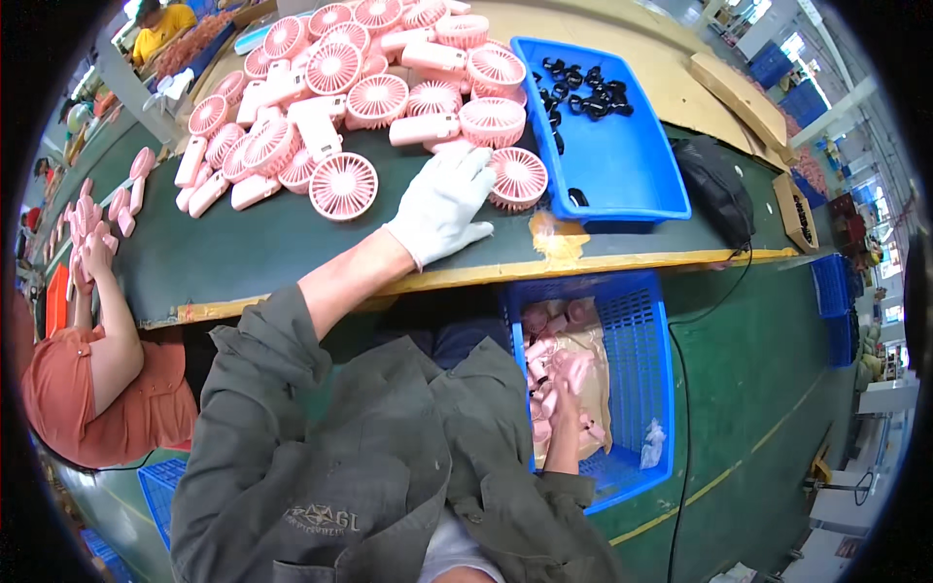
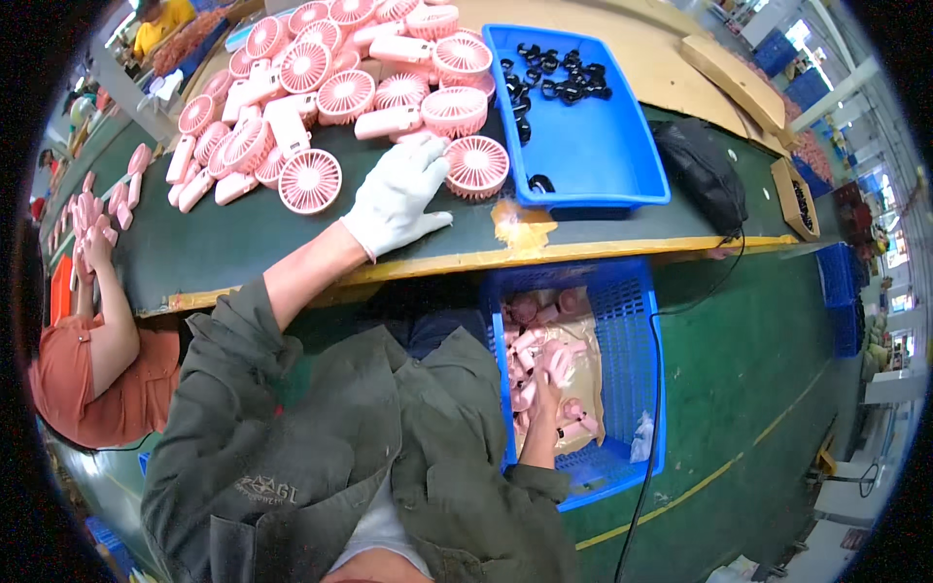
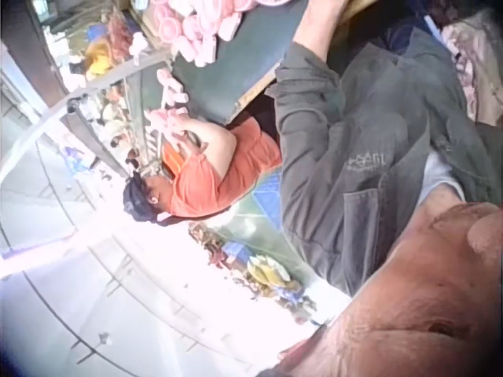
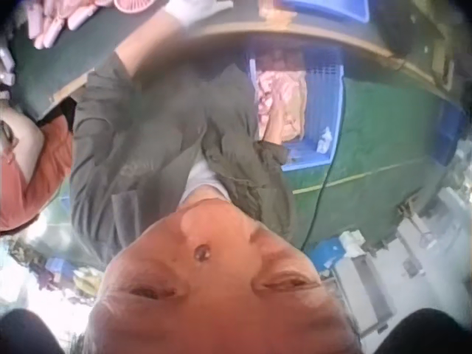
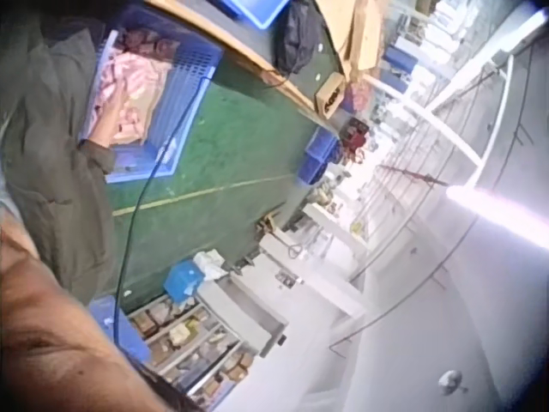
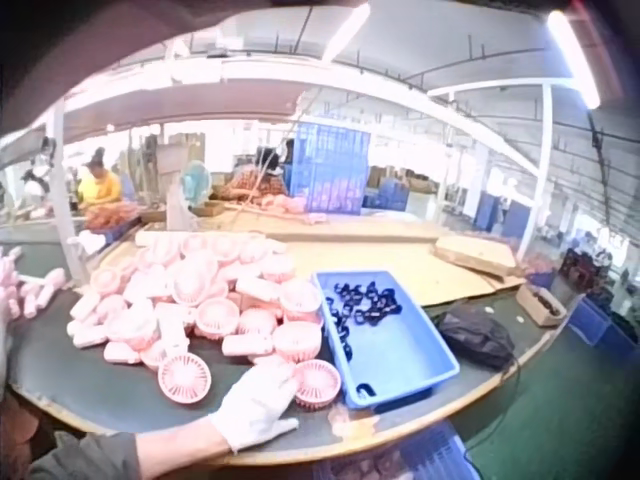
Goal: Assemble small handheld fans by snapping on black plastic base components at an assembly line.
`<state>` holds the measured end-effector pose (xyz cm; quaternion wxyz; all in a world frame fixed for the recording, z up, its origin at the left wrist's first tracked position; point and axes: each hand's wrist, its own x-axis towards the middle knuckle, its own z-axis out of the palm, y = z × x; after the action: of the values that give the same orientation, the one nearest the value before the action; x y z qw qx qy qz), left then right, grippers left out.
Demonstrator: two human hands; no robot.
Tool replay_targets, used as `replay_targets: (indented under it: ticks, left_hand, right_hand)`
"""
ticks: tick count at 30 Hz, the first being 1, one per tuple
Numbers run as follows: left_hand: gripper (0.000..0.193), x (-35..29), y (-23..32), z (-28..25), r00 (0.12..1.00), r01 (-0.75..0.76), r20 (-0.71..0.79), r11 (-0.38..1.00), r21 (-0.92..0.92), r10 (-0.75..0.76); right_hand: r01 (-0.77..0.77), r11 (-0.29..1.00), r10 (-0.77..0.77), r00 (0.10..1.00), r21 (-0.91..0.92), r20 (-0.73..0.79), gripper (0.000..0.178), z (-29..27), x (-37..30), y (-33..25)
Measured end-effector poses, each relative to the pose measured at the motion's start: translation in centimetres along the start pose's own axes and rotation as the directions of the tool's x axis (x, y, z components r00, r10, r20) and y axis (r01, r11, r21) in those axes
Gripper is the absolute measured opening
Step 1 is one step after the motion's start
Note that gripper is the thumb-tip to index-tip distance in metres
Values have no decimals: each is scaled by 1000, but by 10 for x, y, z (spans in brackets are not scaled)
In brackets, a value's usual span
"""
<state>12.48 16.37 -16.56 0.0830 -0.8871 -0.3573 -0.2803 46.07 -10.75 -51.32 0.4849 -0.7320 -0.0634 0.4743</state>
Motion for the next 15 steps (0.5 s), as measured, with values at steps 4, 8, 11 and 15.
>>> replay_targets:
  ticks: [4, 8, 11, 15]
  left_hand:
    - [70, 11, -20, 5, 989, 28, 136, 986, 162, -50]
    - [64, 11, -20, 11, 999, -3, 33, 995, 95, -1]
    - [59, 6, -24, 9, 999, -47, -2, 998, -39, 47]
    - [54, -8, -11, 1, 984, -29, 166, 973, -230, 68]
  right_hand:
    - [-325, 937, 301, 938, -131, -171, 38, -5, -4, 42]
    - [194, 896, -103, 966, -400, 238, 22, 40, -33, -21]
    - [759, 627, -636, 629, -177, 446, 16, 115, -116, -162]
    - [989, -81, -923, -28, -122, 385, 7, 163, -172, -316]
